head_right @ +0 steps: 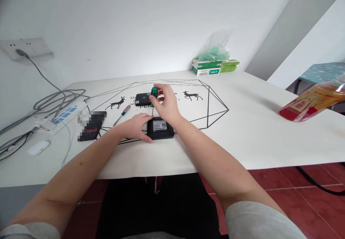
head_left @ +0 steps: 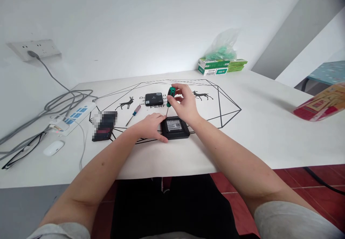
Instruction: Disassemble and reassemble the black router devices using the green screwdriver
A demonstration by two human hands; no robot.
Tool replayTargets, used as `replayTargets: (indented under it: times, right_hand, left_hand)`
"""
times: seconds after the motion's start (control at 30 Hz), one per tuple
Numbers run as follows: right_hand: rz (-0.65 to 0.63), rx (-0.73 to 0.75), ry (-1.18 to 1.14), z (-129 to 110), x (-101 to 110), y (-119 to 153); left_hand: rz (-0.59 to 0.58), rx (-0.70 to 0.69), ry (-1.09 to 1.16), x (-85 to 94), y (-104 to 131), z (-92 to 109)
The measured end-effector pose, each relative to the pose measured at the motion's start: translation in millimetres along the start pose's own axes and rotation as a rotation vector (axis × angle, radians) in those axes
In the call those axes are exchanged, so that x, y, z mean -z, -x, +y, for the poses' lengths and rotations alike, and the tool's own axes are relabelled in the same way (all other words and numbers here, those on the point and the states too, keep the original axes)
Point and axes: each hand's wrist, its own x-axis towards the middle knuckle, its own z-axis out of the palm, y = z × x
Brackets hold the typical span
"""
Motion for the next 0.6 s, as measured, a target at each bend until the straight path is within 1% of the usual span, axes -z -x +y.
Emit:
replayTargets:
  times: [0.13, 0.3, 0.43, 0.6]
  right_hand:
    - [-0.024, 0.02, 0.019, 0, 0, 1]
    - [-0.063, 0.057, 0.037, -1, -1, 3]
    - [-0.119, 0.09, 0.041, -2, -1, 5]
    - [-0.132, 0.113, 0.034, 0, 0, 5]
  left_hand:
    - [0.0, -0.043, -0.033, -7.2, -4, -7]
    - [-0.059, -0.012, -0.041, -15.9, -7, -16]
    - [-0.08, -0.006, -0.042, -16.2, -7, -16]
    - [-0.104, 0.008, -0.035, -12.3, -6, -12]
